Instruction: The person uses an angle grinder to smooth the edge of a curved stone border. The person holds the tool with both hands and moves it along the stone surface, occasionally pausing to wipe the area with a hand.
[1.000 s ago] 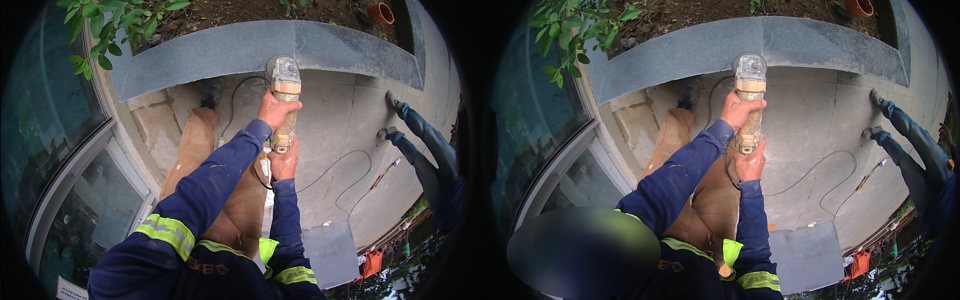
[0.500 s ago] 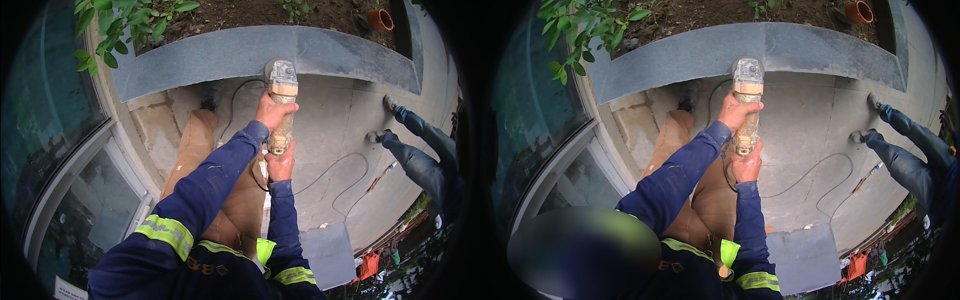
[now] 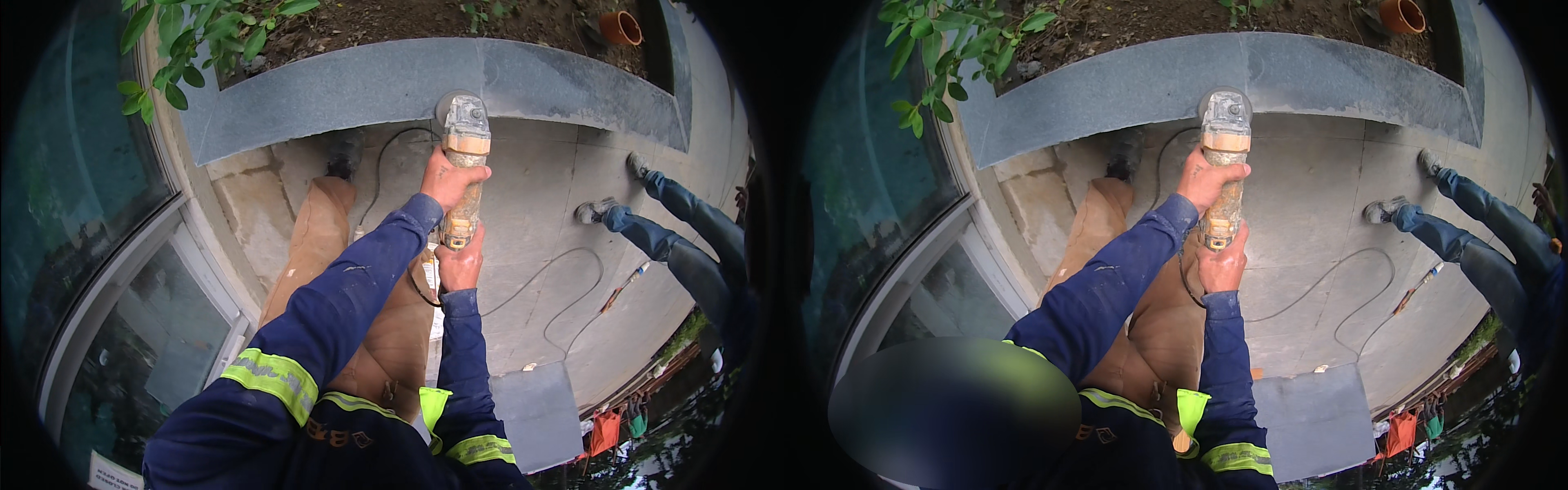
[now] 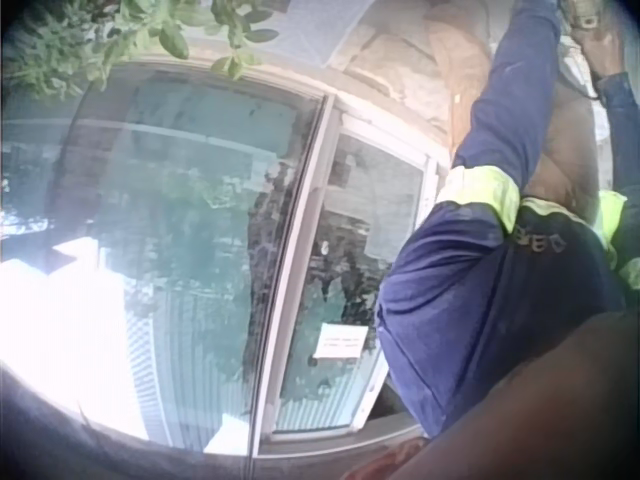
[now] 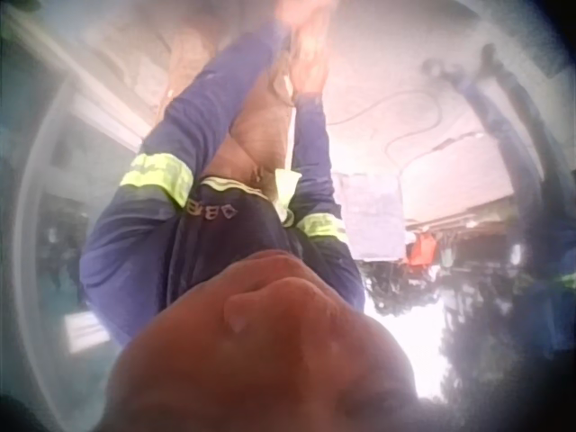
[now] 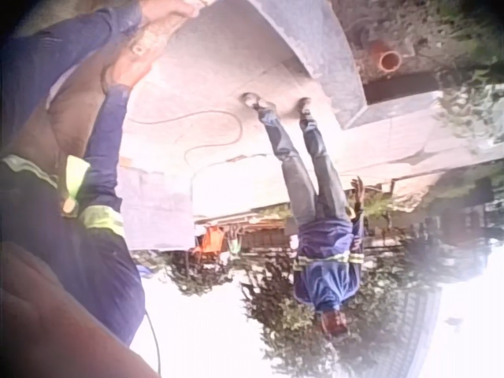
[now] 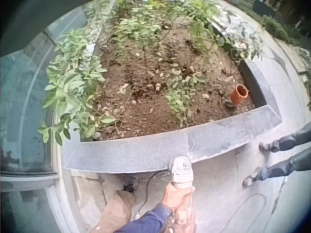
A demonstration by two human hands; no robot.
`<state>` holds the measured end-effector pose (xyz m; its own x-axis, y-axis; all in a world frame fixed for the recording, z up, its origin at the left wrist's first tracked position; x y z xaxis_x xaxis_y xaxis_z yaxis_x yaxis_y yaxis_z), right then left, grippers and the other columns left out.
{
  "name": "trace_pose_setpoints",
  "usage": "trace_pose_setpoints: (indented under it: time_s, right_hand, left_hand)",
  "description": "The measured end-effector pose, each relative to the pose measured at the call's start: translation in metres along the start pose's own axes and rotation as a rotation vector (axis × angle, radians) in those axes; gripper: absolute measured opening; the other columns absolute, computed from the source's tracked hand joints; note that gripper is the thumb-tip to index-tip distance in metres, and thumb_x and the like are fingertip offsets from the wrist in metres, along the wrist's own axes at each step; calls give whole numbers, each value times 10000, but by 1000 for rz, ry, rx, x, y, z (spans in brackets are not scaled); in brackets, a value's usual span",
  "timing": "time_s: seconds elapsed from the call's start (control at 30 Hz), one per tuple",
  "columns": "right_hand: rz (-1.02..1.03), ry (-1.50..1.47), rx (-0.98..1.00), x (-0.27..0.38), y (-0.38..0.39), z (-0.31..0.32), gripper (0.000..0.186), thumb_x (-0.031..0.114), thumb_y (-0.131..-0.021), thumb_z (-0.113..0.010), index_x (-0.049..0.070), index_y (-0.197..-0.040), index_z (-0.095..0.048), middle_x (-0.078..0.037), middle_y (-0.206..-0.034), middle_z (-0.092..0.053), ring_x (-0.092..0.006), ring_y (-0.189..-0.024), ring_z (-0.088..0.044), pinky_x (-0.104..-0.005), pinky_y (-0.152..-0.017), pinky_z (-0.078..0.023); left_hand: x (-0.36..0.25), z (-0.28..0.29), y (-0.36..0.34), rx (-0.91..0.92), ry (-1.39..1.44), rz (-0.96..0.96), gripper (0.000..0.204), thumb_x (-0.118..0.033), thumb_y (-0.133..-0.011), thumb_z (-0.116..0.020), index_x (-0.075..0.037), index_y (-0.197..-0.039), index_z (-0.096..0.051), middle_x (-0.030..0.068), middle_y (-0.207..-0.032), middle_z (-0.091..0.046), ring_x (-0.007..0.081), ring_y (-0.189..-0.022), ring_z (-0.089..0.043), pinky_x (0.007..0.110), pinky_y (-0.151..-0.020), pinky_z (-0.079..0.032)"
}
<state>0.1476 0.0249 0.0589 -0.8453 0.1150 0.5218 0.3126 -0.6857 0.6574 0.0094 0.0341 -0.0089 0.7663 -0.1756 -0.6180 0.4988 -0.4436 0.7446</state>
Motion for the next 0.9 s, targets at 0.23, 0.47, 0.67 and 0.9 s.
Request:
trace_pose_setpoints:
  time_s: [0.23, 0.47, 0.67, 0.9]
  right_hand:
    - [22, -15, -15, -7, 9, 1, 785, 26, -709, -692, 12, -1412, -345, -292, -1006, -673, -475, -975, -667, -479, -848, -526]
    - [18, -25, -3, 2, -3, 1, 774, 33, -717, -695, 10, -1407, -345, -281, -1014, -678, -436, -971, -683, -463, -851, -528]
    - [-52, 6, -17, 7, 10, 7, 741, 20, -702, -692, 14, -1374, -379, -270, -1067, -665, -410, -991, -685, -445, -867, -527]
    - [-25, -8, 1, 3, 2, 3, 769, 24, -699, -709, 18, -1390, -372, -253, -1017, -681, -405, -960, -695, -448, -855, -532]
  left_hand:
    - [7, -3, 3, 7, 4, 38, 573, -125, -705, -850, 35, -1152, -530, 128, -1043, -668, 197, -926, -661, 347, -847, -537]
    - [-6, -5, -1, -11, -43, 40, 574, -148, -695, -858, 33, -1142, -547, 135, -1045, -677, 200, -932, -669, 342, -838, -543]
    - [6, -7, 2, -18, -74, 60, 572, -159, -692, -860, 36, -1134, -553, 137, -1029, -683, 200, -909, -675, 341, -817, -549]
    - [-6, -3, 2, 22, -22, 23, 549, -146, -703, -851, 38, -1132, -561, 125, -1016, -680, 204, -901, -672, 345, -823, -544]
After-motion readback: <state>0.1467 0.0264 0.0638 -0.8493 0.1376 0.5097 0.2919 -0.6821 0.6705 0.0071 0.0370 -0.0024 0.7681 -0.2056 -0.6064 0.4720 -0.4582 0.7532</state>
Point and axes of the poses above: each hand's wrist, its own y-axis away from the middle knuckle, its own z-axis out of the back of the hand, x = y × z, the point moved 1 cm from there along -y, towards the middle knuckle
